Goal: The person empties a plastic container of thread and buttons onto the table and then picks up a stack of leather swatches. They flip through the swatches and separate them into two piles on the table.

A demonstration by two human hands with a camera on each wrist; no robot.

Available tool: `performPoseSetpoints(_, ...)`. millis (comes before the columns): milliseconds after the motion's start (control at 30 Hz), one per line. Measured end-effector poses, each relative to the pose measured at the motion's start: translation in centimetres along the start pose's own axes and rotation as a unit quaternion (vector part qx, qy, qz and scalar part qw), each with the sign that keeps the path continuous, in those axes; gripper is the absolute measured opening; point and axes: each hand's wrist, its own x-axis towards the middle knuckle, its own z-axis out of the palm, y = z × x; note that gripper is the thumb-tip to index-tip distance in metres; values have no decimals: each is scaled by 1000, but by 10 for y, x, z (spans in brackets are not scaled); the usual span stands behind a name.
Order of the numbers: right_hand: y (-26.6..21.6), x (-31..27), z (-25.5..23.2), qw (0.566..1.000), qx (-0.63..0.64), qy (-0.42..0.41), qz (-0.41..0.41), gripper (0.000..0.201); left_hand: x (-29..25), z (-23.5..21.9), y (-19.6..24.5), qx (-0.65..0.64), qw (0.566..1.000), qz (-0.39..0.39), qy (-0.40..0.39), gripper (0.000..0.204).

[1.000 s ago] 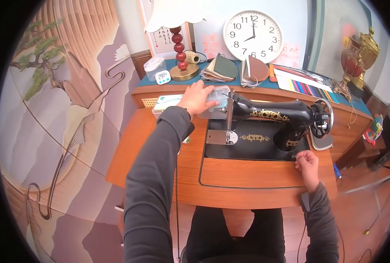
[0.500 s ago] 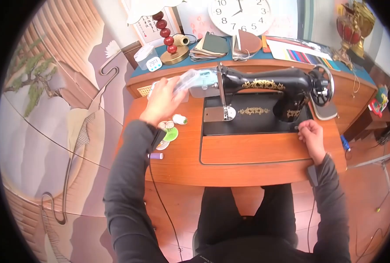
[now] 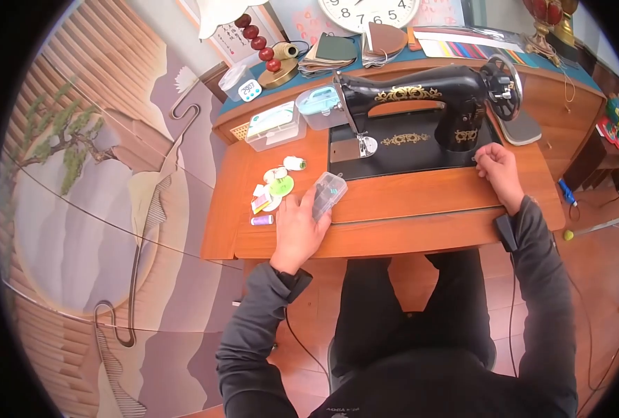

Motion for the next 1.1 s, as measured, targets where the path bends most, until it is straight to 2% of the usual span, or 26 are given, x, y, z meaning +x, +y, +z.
performPoseSetpoints(167,5,2,-1,1000,-9,-3,-17,3,4,-1,7,-32,998,-52,15,58)
performPoseSetpoints(267,5,2,0,1000,-6,-2,-16,3,9,-19,11,-55,995,-88,-4,55)
performPoseSetpoints(333,5,2,0,1000,-8,-3,-16,4,15,-34,15,-133,972,-176,-86,51)
performPoseSetpoints(367,4,2,0,1000,-11,-4,-16,4,16,-28,7,-132,972,-177,-87,51)
performPoseSetpoints(433,0,-1,-1,1000,-8,-5,-10,4,15,-14,-15,-160,966,-203,-23,47)
performPoseSetpoints(533,-2,-1,1,1000,-8,-8,-7,4,16,-14,-36,-171,963,-203,-45,42)
performPoseSetpoints(600,-1,0,3,1000,-13,-14,-12,4,16,-18,-45,-172,964,-200,-28,37)
performPoseSetpoints(700,7,4,12,995,-85,-31,-28,6,12,-16,-62,-205,953,-224,-16,32)
performPoseSetpoints(733,3,2,21,995,-87,-37,-29,6,12,-17,-63,-215,948,-235,-2,30)
performPoseSetpoints(800,-12,-8,54,988,-76,-131,-21,8,9,-19,-65,-225,941,-251,11,29)
performPoseSetpoints(867,-11,-12,91,972,-57,-227,-24,11,7,-20,-68,-283,918,-277,28,28)
performPoseSetpoints(933,-12,-15,133,953,-61,-296,1,17,4,-22,-67,-287,913,-286,37,28)
performPoseSetpoints(1000,-44,-26,175,935,-108,-336,34,22,1,-20,-67,-291,909,-294,47,28)
performPoseSetpoints(1100,-42,-20,230,931,-110,-346,48,27,-3,-13,-71,-342,896,-277,61,25)
